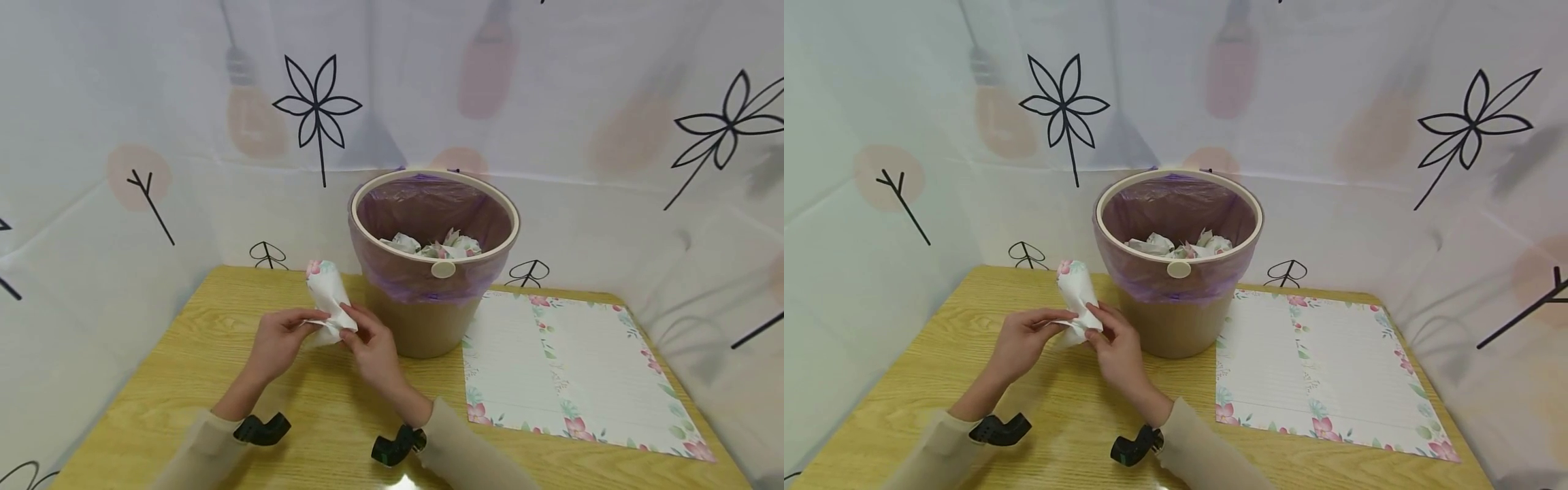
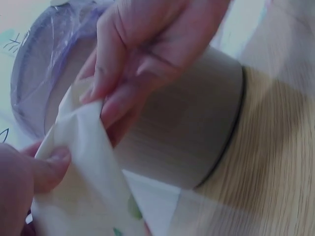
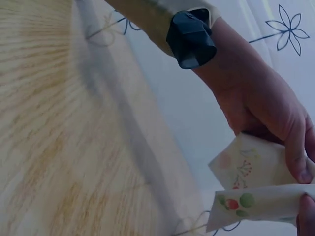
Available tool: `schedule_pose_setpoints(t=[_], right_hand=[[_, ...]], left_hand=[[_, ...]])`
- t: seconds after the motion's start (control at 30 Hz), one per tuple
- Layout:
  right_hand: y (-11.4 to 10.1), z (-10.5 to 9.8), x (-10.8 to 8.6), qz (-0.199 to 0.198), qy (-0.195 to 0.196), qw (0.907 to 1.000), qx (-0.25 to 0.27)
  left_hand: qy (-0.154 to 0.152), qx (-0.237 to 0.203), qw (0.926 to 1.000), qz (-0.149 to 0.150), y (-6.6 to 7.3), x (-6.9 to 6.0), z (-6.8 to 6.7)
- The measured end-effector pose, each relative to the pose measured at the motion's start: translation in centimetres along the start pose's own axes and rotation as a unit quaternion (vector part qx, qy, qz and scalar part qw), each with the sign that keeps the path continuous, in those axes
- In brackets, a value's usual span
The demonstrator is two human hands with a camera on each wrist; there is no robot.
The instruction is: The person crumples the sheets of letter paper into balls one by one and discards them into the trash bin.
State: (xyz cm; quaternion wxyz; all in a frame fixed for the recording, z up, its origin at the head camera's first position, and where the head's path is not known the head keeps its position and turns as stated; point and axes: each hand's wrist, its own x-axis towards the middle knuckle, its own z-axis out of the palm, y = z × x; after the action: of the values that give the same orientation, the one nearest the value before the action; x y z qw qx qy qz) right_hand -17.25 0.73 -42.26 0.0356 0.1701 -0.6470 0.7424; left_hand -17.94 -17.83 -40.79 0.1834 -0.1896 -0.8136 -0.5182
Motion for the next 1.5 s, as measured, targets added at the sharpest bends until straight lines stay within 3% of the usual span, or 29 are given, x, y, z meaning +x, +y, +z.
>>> schedule_pose_setpoints(t=[0.2,0.37,0.57,0.93,1.03,1.23,1.5], right_hand=[[0.2,-0.2,0.1,0.007,-0.013,0.9975,0.069],[0.2,-0.6,0.1,0.026,-0.030,0.9943,0.099],[0.1,-0.8,0.2,0.066,-0.034,0.9905,0.116],[-0.3,-0.4,0.0,0.101,-0.017,0.9848,0.140],[-0.3,-0.5,0.1,0.105,-0.022,0.9840,0.142],[-0.2,-0.4,0.2,0.104,-0.026,0.9823,0.154],[-0.2,0.5,0.0,0.101,-0.005,0.9823,0.158]], left_hand=[[0.025,-0.015,0.9978,-0.059,0.8,0.3,0.2],[0.017,-0.003,0.9982,-0.057,0.9,0.5,-0.1],[0.011,-0.019,0.9984,-0.053,0.9,0.5,-0.2],[0.027,-0.073,0.9911,-0.108,1.2,0.5,0.3],[0.025,-0.084,0.9911,-0.100,1.0,0.4,0.4],[0.010,-0.092,0.9941,-0.056,1.0,0.3,0.5],[0.003,-0.037,0.9991,-0.021,1.5,0.3,1.1]])
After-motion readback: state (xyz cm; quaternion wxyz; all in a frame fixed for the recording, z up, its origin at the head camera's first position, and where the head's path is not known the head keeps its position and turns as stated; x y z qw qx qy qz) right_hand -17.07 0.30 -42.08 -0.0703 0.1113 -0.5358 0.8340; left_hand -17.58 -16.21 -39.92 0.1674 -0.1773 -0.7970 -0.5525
